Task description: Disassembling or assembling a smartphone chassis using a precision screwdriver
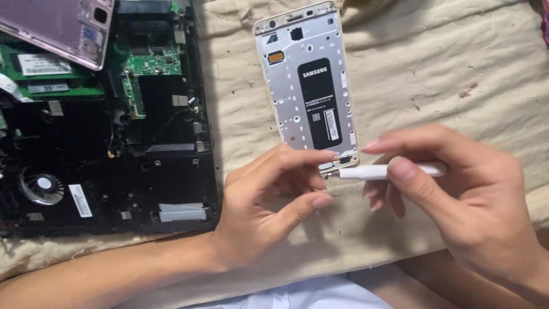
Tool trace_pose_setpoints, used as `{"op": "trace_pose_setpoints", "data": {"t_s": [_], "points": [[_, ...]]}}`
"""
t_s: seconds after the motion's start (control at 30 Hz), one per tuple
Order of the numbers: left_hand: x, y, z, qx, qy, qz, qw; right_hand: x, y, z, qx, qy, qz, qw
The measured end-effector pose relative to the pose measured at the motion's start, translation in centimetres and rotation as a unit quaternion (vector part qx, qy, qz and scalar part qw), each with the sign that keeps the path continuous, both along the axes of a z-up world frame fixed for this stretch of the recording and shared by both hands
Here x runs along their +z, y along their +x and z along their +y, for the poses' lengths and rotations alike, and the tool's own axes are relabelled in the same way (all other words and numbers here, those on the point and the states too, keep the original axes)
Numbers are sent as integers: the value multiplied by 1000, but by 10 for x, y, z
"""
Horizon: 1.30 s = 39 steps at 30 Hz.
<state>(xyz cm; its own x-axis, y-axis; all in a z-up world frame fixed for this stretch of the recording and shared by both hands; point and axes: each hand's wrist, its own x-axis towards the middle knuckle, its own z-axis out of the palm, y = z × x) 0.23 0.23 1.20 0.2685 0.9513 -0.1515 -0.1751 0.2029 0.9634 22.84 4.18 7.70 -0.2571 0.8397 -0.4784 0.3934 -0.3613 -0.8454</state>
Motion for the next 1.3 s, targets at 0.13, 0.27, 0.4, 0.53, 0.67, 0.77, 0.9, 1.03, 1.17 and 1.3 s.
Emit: {"op": "trace_pose_setpoints", "data": {"t_s": [0.13,0.27,0.4,0.53,0.67,0.77,0.9,1.03,1.17,1.3], "points": [[1,-1,1,3,25,7,1000,-3,1,-6,-12,-11,16,1000],[1,-2,2,-1,41,9,999,-5,0,-7,-23,-15,23,999],[0,0,1,-1,34,-1,999,-3,0,-7,-8,-30,15,999],[-1,-1,0,-2,32,-4,999,-2,-1,-8,-23,-38,21,999],[1,-2,0,-3,42,-1,999,1,-1,-6,-7,-31,14,999],[1,-2,-1,2,51,1,999,3,-2,-4,-8,-29,18,999],[-1,-3,-3,9,47,-15,999,8,-2,0,2,-6,11,1000],[-2,-1,-4,21,51,-22,998,15,2,7,8,47,-8,999],[5,-5,0,-1,249,53,967,16,2,11,-19,57,-24,998],[17,5,3,-33,473,116,873,9,5,14,-21,39,-42,998]]}}
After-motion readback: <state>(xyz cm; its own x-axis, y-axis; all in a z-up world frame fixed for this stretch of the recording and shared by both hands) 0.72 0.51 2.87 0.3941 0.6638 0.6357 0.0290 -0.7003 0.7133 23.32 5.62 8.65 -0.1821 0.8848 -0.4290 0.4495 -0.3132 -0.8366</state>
